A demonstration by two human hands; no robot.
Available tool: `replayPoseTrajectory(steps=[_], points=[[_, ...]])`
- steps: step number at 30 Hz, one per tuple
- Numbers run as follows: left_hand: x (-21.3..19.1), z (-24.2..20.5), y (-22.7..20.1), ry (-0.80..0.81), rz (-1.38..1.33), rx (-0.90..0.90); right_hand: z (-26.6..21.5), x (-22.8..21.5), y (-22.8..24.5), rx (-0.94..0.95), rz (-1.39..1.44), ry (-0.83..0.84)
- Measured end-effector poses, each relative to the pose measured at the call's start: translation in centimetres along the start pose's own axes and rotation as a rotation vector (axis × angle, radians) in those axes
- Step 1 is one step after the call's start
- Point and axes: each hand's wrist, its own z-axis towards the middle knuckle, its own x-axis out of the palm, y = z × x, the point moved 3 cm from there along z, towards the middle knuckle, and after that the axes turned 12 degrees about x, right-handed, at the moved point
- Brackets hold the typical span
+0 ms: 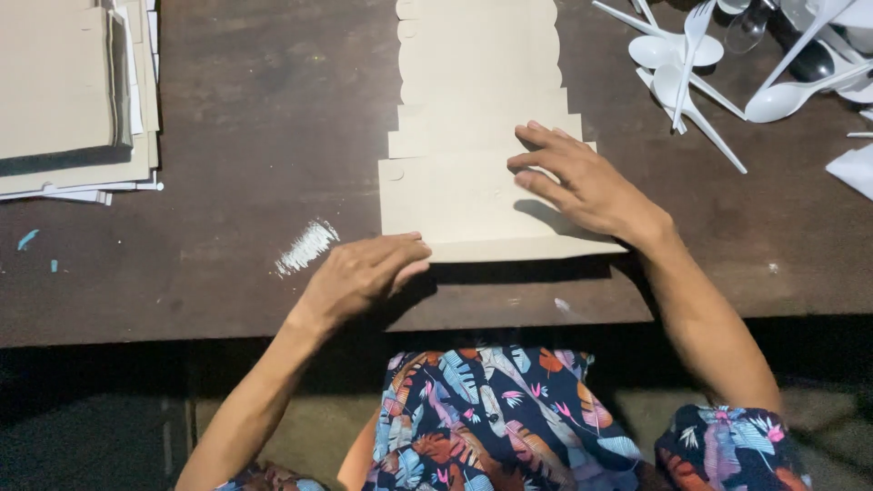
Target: The person folds a flat cardboard sheet into a small rectangular box by hand, creasing edges and tucking flaps to form the sides and lid. The finished box is placed on the table among other completed boxes and plastic cutlery.
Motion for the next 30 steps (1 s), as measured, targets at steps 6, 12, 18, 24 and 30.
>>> replayPoseTrajectory(steps=[6, 12, 18, 24, 30], points=[[-2.8, 4.5, 2.6, -0.041, 0.199, -0.069, -0.6, -3.1, -0.4, 0.147, 0.515, 0.162], [0.9, 4.5, 4.3, -0.079, 0.351, -0.172, -0.1, -1.3, -2.7, -0.007, 0.21, -0.02], [3.1, 4.1, 4.6, -0.154, 0.317, -0.212, 0.2, 1.1, -0.3, -0.12, -0.514, -0.19], [-0.4, 8.1, 3.7, 0.143, 0.032, -0.073, 0.1, 1.5, -0.5, -0.113, -0.574, -0.15], [0.5, 8.2, 4.6, 0.218, 0.059, -0.134, -1.7, 3.7, 1.9, -0.308, -0.7, -0.211]])
